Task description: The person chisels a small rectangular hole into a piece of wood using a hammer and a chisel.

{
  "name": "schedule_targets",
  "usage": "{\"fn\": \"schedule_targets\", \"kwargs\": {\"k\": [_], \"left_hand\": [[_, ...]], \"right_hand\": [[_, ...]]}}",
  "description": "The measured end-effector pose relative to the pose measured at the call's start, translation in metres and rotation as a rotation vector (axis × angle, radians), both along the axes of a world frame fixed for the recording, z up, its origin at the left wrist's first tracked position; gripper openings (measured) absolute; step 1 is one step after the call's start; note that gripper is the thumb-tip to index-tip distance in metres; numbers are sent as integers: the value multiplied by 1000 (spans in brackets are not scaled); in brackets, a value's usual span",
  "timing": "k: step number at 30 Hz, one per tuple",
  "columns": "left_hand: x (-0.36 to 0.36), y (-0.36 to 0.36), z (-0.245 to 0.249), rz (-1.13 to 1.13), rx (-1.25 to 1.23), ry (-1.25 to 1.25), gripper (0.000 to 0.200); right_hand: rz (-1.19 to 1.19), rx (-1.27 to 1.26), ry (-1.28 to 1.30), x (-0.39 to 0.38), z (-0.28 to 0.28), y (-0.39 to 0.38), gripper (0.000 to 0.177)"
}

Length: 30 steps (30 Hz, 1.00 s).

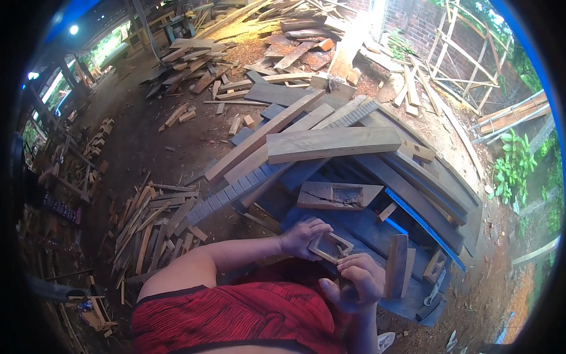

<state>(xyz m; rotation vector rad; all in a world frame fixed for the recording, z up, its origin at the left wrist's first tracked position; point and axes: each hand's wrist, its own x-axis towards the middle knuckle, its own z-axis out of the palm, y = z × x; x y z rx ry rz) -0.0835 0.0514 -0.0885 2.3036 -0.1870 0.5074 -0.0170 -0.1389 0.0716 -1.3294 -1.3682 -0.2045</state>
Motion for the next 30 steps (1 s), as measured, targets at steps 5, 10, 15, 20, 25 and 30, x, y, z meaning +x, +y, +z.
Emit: {"fn": "schedule_targets", "kwargs": {"k": [5,10,15,20,25,30], "left_hand": [[0,1,-2,-5,-15,-20,81],[-6,-6,-5,42,-41,-16,79],[-55,-1,3,138,-64,-74,80],[-145,35,-3,324,-790,213,77],[-248,74,-40,388,-1794,360,61],[-300,82,-108,317,-2292,184,61]], "right_hand": [[-26,-18,3,-3,-1,-5,36],[-225,17,113,-9,15,-21,33],[-265,156,263,-4,44,-49,24],[-459,-56,5,9,16,-30,25],[-446,-241,118,20,-4,-8,24],[-376,-367,124,16,12,4,24]]}}
